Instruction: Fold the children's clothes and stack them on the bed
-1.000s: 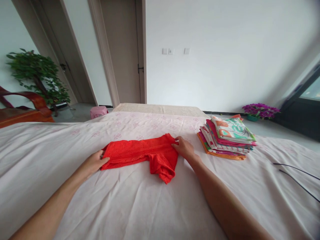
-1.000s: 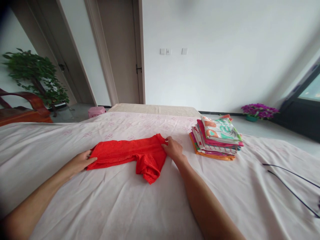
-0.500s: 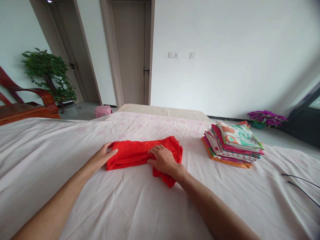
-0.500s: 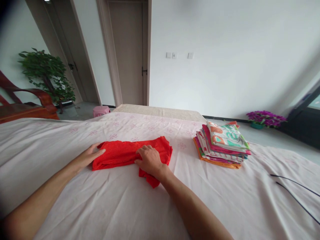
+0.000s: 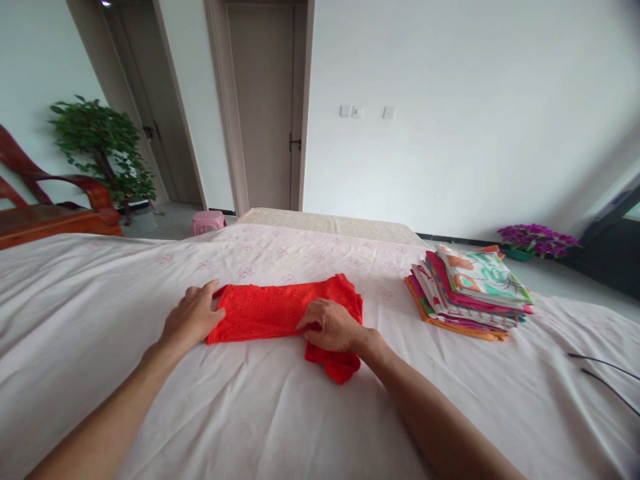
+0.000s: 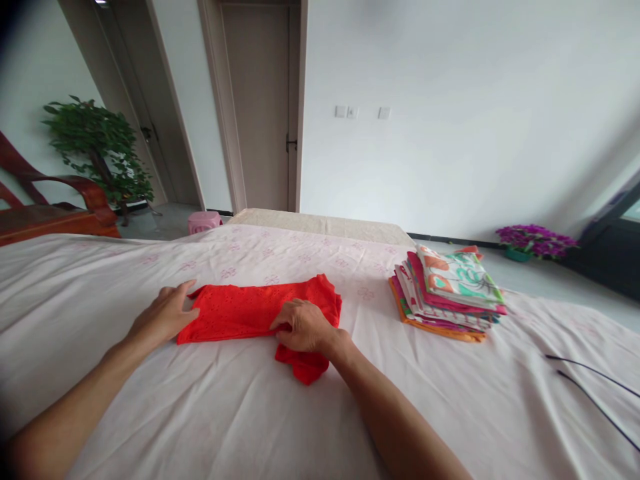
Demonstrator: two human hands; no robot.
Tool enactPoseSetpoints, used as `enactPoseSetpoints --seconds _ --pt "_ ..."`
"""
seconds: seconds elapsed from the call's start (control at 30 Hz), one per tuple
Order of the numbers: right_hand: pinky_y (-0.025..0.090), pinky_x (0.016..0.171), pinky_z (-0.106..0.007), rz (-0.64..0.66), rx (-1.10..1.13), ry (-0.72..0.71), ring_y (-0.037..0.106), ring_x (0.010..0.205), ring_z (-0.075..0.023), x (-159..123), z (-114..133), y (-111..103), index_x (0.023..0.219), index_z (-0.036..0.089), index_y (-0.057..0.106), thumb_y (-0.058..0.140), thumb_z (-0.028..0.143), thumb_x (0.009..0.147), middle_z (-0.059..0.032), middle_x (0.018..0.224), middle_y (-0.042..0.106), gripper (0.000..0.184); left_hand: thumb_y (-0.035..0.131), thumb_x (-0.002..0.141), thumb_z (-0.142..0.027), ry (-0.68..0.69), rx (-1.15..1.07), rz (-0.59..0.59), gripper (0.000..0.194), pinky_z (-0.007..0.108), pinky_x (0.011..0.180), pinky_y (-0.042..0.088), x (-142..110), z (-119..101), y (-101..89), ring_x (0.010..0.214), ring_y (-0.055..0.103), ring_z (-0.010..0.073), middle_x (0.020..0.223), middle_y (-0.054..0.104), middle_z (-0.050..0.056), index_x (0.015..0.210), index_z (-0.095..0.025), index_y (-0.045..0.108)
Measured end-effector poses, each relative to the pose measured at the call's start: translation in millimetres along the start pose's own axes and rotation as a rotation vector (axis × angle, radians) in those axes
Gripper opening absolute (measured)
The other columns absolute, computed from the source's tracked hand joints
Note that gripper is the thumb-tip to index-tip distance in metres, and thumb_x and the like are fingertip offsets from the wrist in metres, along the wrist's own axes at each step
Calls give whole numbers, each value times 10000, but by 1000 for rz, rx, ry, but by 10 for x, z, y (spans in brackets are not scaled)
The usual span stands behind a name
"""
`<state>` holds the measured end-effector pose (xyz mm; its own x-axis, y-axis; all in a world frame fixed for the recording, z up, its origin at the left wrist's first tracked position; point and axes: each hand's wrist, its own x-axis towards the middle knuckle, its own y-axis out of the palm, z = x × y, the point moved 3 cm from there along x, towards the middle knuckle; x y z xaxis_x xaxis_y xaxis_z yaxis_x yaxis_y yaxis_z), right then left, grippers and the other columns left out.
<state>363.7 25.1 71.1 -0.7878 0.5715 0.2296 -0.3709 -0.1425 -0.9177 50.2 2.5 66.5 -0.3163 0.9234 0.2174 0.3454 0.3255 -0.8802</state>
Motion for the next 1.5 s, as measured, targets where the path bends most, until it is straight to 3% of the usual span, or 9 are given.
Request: enactPoseSetpoints --seconds 0.13,0.3,0.47,0.7,1.0,1.1,1.23,1.37,1.5 --pt "462 880 -268 -111 35 116 641 971 -167 145 -104 -155 1091 225 706 412 290 992 -37 1064 716 317 412 862 -265 224 -22 -50 391 346 1004 449 21 -454 -54 1135 612 236 1226 638 99 1173 -189 638" --pt "333 1118 -403 -60 -188 162 476 1331 -241 419 -304 -34 1431 181 475 341 368 1023 -122 1433 535 468 350 931 -264 378 -54 95 430 344 1073 395 123 -832 469 1233 574 219 1302 639 134 1270 -140 583" --pt "127 1202 -508 57 -355 363 270 1464 -270 310 -803 178 1506 179 372 347 493 1004 -130 1565 349 592 417 924 -454 346 89 124 650 459 1176 227 129 -566 862 1441 335 318 1517 408 229 1432 -48 435" --pt "89 1209 -490 6 -369 473 217 1485 -233 -51 -1153 126 1540 218 307 294 468 1021 -81 1596 282 577 358 927 -583 327 246 85 730 496 1186 162 172 -316 902 1460 292 311 1551 373 189 1498 -129 367" --pt "238 1173 -425 -229 -276 493 363 1412 -235 -360 -936 -210 1442 190 471 414 369 991 -102 1512 447 488 413 931 -261 521 -32 -130 366 388 1129 359 -37 -588 516 1301 489 231 1363 569 99 1206 -216 650" --pt "406 1042 -337 -313 -115 414 561 1198 -205 -605 -747 -353 1252 197 633 484 219 918 -90 1301 626 366 456 885 -171 749 -159 21 304 358 1056 433 -378 -863 443 1171 565 200 1218 633 56 1053 -253 695" --pt "491 832 -260 -137 133 371 640 900 -162 -889 -502 -374 1010 202 706 521 74 772 -35 1015 704 327 592 796 -144 975 -219 241 387 375 1065 423 -825 -1218 486 1218 530 217 1280 603 51 1156 -272 655" --pt "472 858 -276 9 100 237 606 979 -189 -1027 -273 -322 1087 223 686 640 77 660 -31 1073 679 453 614 824 -189 995 -258 261 249 410 1071 406 -926 -1423 586 1202 546 237 1239 640 73 1059 -237 682" --pt "454 795 -254 -94 120 263 604 871 -156 -972 -251 -239 900 219 707 588 162 791 -10 921 682 171 549 886 -268 747 -478 329 166 344 955 467 -685 -1502 750 990 639 195 1008 721 45 947 -224 697"
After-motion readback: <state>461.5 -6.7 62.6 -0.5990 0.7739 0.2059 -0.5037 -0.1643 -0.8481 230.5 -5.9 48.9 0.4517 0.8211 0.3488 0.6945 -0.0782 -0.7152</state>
